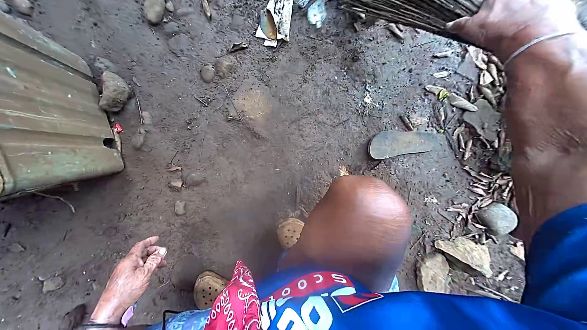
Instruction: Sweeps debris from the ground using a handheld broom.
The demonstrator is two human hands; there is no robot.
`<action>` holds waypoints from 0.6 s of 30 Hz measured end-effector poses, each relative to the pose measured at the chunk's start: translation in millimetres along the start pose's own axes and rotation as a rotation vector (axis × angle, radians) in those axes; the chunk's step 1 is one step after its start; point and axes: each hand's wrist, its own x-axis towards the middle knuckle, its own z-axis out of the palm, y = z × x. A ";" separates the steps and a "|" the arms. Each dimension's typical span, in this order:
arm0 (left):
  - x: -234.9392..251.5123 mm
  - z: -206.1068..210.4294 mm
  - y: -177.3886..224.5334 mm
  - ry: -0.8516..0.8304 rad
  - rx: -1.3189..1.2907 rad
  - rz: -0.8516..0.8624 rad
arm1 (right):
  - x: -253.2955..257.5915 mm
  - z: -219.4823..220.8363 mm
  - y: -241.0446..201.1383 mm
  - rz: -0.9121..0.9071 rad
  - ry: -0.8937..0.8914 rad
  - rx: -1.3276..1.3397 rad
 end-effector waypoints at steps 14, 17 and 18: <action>-13.7 2.8 8.9 -0.017 0.043 -0.002 | -104.5 137.1 -222.5 -1.055 -0.416 -0.173; -19.3 0.1 3.3 -0.004 0.038 -0.018 | -20.4 119.9 -191.5 -0.707 -0.350 -0.053; -20.6 -0.6 1.4 -0.003 0.035 -0.028 | 8.4 107.4 -168.7 -0.555 -0.302 -0.002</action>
